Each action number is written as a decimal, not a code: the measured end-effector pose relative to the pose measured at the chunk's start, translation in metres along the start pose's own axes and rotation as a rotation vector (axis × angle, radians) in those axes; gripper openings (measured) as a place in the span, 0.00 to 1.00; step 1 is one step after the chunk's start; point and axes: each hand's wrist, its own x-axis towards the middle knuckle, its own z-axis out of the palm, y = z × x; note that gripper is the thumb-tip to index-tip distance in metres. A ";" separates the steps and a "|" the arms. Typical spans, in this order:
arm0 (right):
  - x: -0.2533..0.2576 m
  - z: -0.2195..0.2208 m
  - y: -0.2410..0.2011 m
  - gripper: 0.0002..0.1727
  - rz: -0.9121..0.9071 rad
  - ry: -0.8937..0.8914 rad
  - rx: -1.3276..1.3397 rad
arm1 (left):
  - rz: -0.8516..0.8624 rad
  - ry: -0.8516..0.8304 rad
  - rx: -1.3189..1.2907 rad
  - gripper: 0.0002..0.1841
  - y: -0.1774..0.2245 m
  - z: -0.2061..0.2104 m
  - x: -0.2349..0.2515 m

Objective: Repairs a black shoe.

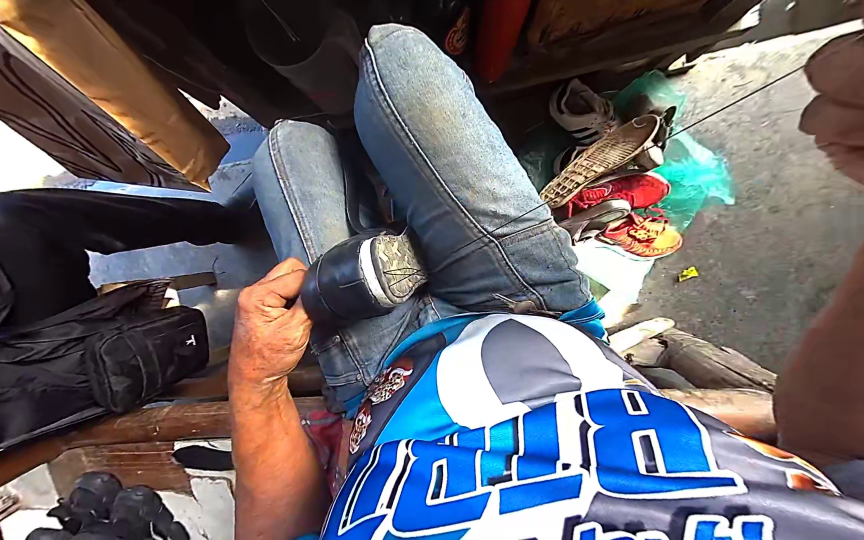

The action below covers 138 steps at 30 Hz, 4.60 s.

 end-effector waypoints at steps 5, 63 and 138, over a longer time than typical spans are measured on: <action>0.019 0.080 0.024 0.33 -0.124 0.145 -1.135 | 0.023 -0.008 0.013 0.08 0.001 0.001 0.002; 0.004 0.216 0.096 0.17 -0.250 -0.466 -0.674 | -0.403 0.000 -1.282 0.15 0.010 0.036 -0.012; 0.038 0.199 0.052 0.09 -0.213 -0.695 -0.864 | -0.227 -0.134 -0.957 0.20 0.044 0.058 0.009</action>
